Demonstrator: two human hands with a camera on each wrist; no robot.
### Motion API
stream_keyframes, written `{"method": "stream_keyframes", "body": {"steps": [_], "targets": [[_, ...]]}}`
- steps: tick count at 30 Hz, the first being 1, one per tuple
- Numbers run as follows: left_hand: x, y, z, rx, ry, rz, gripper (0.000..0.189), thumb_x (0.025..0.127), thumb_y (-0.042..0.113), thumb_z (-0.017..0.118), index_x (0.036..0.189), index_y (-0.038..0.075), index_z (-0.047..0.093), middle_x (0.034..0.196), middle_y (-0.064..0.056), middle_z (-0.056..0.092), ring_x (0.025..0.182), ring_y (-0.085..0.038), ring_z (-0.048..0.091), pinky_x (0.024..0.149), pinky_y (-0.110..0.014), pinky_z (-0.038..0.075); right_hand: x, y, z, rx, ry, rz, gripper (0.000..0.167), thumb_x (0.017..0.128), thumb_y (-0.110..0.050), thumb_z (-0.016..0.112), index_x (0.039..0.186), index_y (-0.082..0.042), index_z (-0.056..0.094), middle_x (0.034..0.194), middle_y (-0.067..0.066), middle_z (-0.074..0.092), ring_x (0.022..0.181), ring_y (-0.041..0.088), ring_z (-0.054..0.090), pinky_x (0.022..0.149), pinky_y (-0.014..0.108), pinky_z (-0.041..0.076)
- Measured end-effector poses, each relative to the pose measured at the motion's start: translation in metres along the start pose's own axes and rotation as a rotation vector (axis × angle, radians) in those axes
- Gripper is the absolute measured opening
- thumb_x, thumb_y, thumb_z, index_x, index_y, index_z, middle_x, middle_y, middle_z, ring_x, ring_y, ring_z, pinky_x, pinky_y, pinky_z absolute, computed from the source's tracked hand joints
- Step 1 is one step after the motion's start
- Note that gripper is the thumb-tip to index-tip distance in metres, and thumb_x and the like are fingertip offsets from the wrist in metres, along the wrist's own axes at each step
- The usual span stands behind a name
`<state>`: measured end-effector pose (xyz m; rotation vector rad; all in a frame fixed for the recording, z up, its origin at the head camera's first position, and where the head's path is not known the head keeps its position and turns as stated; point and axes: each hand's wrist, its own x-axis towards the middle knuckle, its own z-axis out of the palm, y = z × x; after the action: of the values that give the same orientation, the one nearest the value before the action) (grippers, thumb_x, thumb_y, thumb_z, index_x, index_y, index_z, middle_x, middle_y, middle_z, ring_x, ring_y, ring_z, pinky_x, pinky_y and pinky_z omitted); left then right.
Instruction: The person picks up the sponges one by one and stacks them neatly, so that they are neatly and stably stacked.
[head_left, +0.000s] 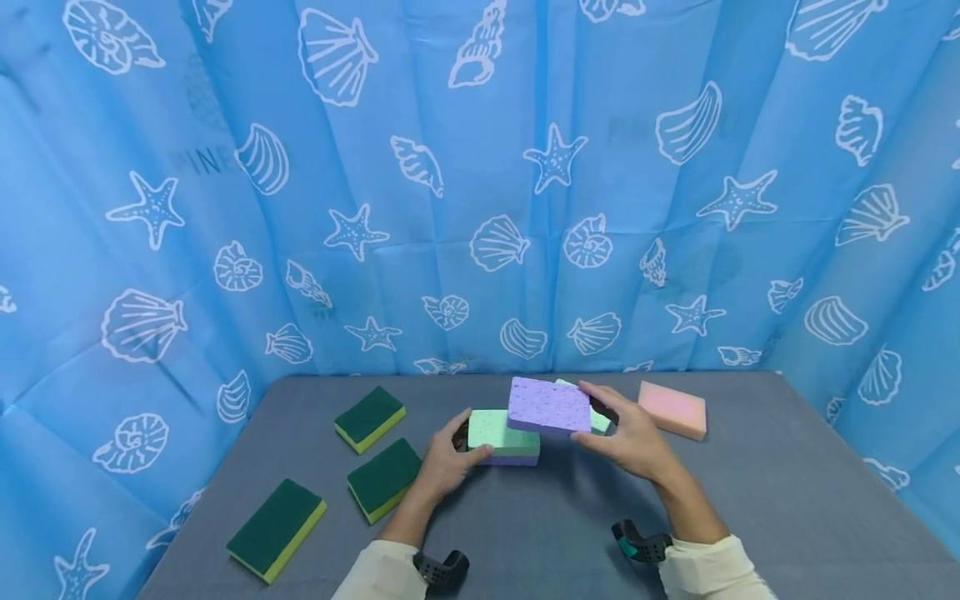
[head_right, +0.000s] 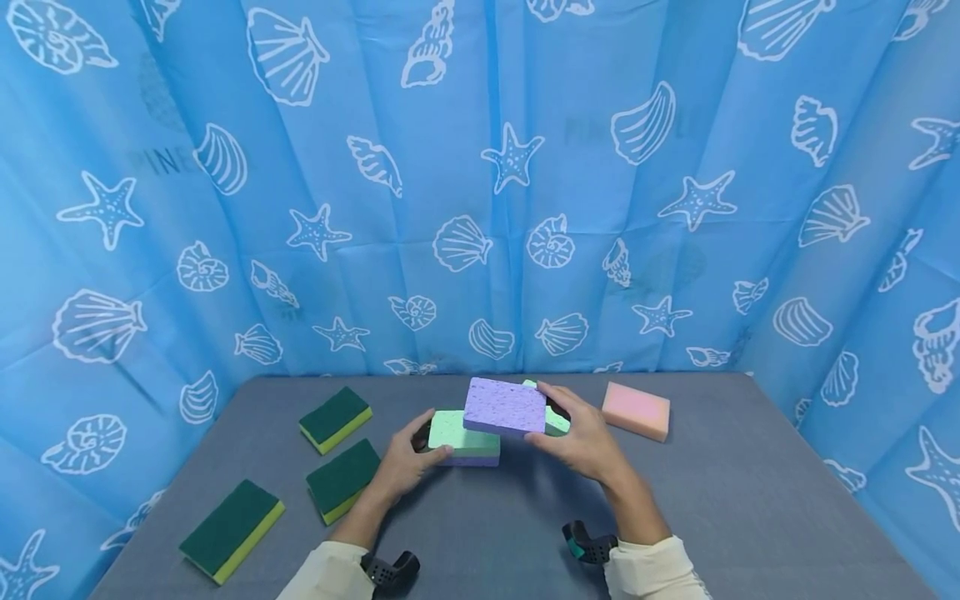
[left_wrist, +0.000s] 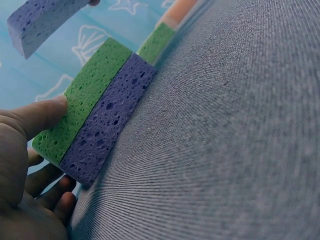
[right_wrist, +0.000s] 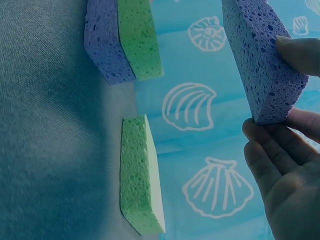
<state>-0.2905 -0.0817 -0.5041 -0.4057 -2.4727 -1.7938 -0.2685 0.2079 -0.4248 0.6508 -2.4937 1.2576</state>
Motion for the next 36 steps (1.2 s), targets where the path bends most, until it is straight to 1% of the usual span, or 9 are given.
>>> {"method": "stream_keyframes", "body": {"steps": [4,9,12,19,21,25,28,30,36], "targets": [[0.000,0.002,0.000,-0.018,-0.007,0.002,0.071,0.087,0.009,0.073,0.142,-0.014,0.034,0.128,-0.028,0.051,0.119,-0.042,0.047,0.097,-0.058,0.037,0.003,0.001,0.003,0.007,-0.006,0.008,0.076,0.077,-0.019,0.083,0.140,0.005,0.047,0.135,0.022,0.050,0.116,0.037,0.051,0.092,0.055,0.044],[-0.001,0.002,-0.001,-0.001,-0.002,0.002,0.074,0.088,0.021,0.074,0.145,-0.007,0.036,0.131,-0.021,0.053,0.121,-0.035,0.048,0.099,-0.053,0.038,0.006,0.001,0.007,0.039,-0.021,0.011,0.077,0.078,-0.020,0.083,0.141,0.004,0.046,0.137,0.020,0.049,0.119,0.036,0.050,0.094,0.053,0.044],[-0.001,0.001,-0.001,-0.003,0.004,-0.006,0.075,0.087,0.024,0.075,0.145,-0.005,0.037,0.130,-0.019,0.054,0.121,-0.033,0.049,0.099,-0.052,0.038,0.007,0.002,0.011,0.063,-0.039,0.007,0.077,0.078,-0.019,0.083,0.141,0.004,0.045,0.136,0.020,0.048,0.122,0.035,0.049,0.095,0.051,0.043],[-0.001,0.002,-0.001,-0.010,-0.005,0.004,0.073,0.088,0.019,0.074,0.145,-0.007,0.036,0.130,-0.021,0.053,0.120,-0.034,0.049,0.099,-0.053,0.038,0.012,0.006,0.021,0.096,-0.057,-0.004,0.075,0.080,-0.021,0.081,0.140,0.007,0.045,0.135,0.021,0.050,0.122,0.036,0.050,0.096,0.052,0.042],[-0.003,0.007,-0.001,-0.024,-0.008,0.007,0.073,0.088,0.016,0.073,0.144,-0.009,0.035,0.131,-0.024,0.052,0.121,-0.037,0.048,0.100,-0.054,0.037,0.014,0.007,0.023,0.102,-0.058,0.001,0.075,0.081,-0.021,0.081,0.140,0.007,0.044,0.136,0.022,0.049,0.122,0.036,0.050,0.096,0.052,0.042],[-0.009,0.029,-0.005,-0.044,-0.023,0.013,0.070,0.088,0.009,0.072,0.142,-0.015,0.034,0.130,-0.029,0.051,0.121,-0.042,0.046,0.099,-0.057,0.036,0.016,0.009,0.028,0.114,-0.063,0.021,0.076,0.080,-0.019,0.082,0.140,0.008,0.044,0.139,0.023,0.046,0.123,0.036,0.048,0.097,0.051,0.042],[-0.014,0.042,-0.007,-0.040,-0.030,0.006,0.069,0.089,0.008,0.071,0.141,-0.016,0.034,0.131,-0.030,0.050,0.122,-0.042,0.046,0.099,-0.056,0.036,0.017,0.009,0.031,0.115,-0.065,0.025,0.077,0.079,-0.018,0.082,0.140,0.008,0.044,0.140,0.023,0.045,0.125,0.037,0.047,0.097,0.050,0.042],[-0.015,0.044,-0.007,-0.037,-0.029,-0.002,0.068,0.089,0.008,0.070,0.141,-0.016,0.033,0.132,-0.030,0.049,0.122,-0.042,0.045,0.100,-0.056,0.035,0.017,0.010,0.033,0.117,-0.071,0.021,0.077,0.079,-0.018,0.082,0.140,0.009,0.043,0.141,0.024,0.044,0.125,0.038,0.046,0.097,0.051,0.041],[-0.016,0.045,-0.008,-0.042,-0.020,0.008,0.068,0.088,0.008,0.071,0.141,-0.016,0.034,0.131,-0.030,0.050,0.122,-0.042,0.046,0.100,-0.057,0.035,0.019,0.012,0.041,0.110,-0.084,0.017,0.075,0.080,-0.016,0.081,0.140,0.009,0.043,0.140,0.025,0.045,0.126,0.037,0.046,0.098,0.049,0.041]]}}
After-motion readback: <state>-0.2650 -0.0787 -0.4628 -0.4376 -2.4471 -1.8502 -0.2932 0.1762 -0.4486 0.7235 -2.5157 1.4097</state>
